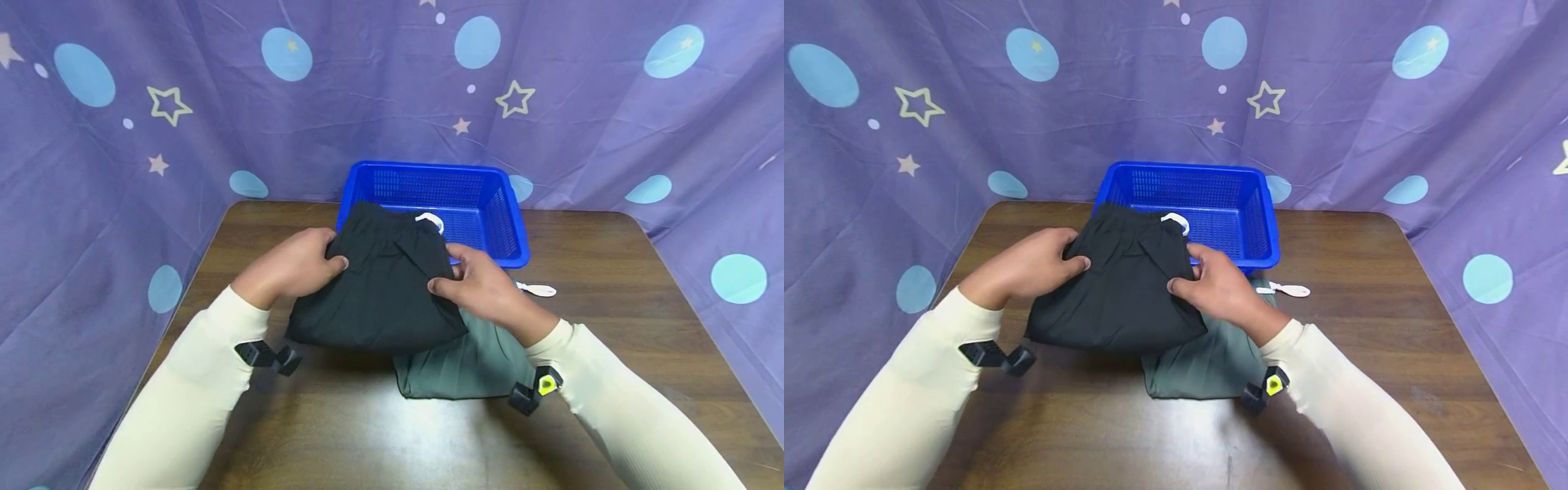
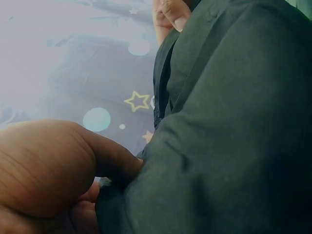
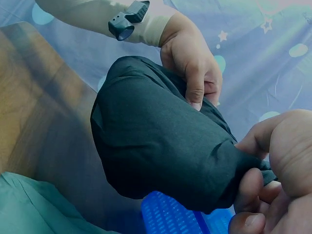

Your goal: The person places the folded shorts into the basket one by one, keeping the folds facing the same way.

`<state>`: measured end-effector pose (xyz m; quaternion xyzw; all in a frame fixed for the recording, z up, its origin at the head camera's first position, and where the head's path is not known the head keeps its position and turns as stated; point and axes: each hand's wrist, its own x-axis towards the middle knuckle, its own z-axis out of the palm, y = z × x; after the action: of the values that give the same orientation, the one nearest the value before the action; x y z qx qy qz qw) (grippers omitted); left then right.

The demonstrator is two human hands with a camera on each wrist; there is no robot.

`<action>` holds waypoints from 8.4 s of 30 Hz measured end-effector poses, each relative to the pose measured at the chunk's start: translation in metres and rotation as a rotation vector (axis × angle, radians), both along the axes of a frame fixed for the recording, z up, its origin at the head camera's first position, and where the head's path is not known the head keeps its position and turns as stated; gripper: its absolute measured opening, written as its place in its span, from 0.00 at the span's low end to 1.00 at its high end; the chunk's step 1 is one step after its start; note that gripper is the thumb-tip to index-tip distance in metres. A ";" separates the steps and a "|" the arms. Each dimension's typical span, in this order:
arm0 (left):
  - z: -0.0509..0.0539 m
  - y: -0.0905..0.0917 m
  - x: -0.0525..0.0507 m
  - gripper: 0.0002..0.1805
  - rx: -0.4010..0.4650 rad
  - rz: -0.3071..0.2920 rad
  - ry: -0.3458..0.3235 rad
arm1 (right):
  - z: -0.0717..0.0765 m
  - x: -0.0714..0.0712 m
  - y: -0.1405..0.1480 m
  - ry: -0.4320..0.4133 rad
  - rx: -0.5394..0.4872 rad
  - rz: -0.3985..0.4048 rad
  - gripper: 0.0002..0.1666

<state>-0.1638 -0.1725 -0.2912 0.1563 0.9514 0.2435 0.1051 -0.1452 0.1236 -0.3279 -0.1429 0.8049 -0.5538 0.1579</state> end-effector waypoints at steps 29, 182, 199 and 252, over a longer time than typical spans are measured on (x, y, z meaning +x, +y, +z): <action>0.007 0.032 -0.048 0.12 -0.020 -0.016 0.061 | 0.002 -0.037 0.022 0.074 0.045 -0.165 0.29; -0.073 0.082 -0.164 0.23 -0.054 0.232 0.059 | -0.060 -0.153 0.040 0.010 0.380 -0.274 0.36; -0.085 0.083 -0.165 0.17 -0.128 0.214 -0.018 | -0.062 -0.153 0.041 -0.042 0.373 -0.235 0.31; -0.020 0.087 -0.098 0.30 -0.134 0.069 0.118 | -0.007 -0.110 0.068 0.193 0.500 -0.223 0.32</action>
<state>-0.2620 -0.0855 -0.3111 0.1301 0.9750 0.1730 0.0507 -0.2553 0.1917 -0.3350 -0.0619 0.9385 -0.3361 0.0491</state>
